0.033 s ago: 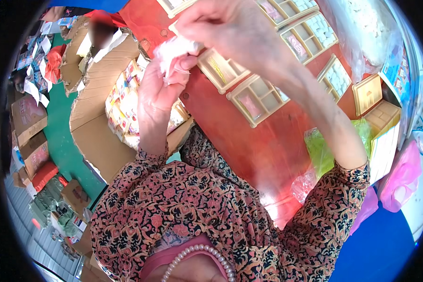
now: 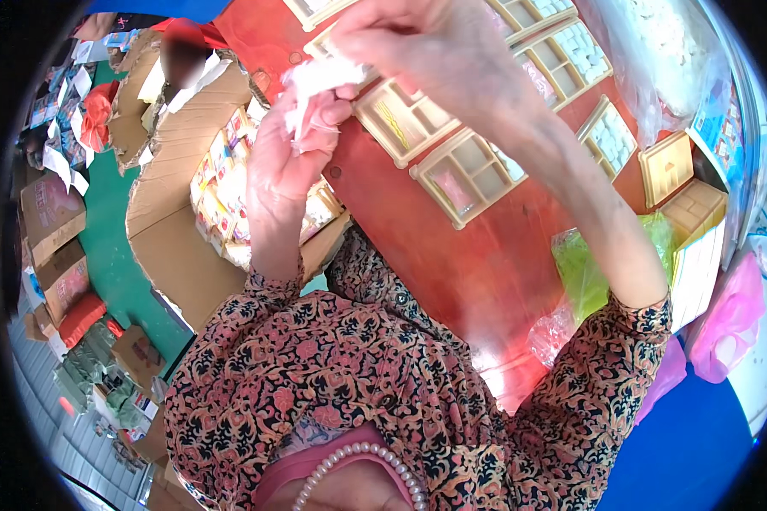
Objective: Sorting and packaging small items into plastic trays, sachets, and larger bags at a workshop station.
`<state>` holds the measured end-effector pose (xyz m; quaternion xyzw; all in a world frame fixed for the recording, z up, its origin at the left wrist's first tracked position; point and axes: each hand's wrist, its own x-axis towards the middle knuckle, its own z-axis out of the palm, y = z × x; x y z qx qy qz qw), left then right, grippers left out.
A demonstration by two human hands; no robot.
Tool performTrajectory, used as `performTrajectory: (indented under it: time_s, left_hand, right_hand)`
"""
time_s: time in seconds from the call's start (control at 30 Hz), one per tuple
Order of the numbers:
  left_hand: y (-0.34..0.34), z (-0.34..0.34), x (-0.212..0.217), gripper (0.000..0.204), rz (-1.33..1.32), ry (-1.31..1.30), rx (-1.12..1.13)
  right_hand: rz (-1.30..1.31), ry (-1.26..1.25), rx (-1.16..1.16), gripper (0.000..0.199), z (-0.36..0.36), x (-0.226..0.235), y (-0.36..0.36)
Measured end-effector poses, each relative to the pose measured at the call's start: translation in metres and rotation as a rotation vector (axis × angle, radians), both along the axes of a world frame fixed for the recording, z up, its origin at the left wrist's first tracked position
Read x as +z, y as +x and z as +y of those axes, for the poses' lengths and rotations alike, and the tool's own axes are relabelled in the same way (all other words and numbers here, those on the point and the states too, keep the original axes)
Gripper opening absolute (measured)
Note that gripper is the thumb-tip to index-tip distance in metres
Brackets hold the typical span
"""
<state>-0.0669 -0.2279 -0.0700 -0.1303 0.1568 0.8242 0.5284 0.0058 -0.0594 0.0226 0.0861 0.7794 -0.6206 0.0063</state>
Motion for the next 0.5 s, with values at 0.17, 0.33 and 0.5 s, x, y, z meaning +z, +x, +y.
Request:
performTrajectory:
  time_s: [0.17,0.33,0.5]
  left_hand:
    - [-0.008,-0.012,-0.008,0.023,0.098,-0.013,-0.055]
    - [-0.003,-0.011,-0.012,0.024,0.149,-0.027,-0.06]
    - [0.005,-0.008,-0.01,0.022,0.263,-0.153,-0.021]
  right_hand:
    - [-0.089,0.04,-0.257,0.013,0.008,-0.034,0.028]
    - [-0.129,0.228,-0.279,0.011,-0.005,-0.061,0.05]
    - [-0.039,0.451,-0.173,0.007,-0.013,-0.054,0.053]
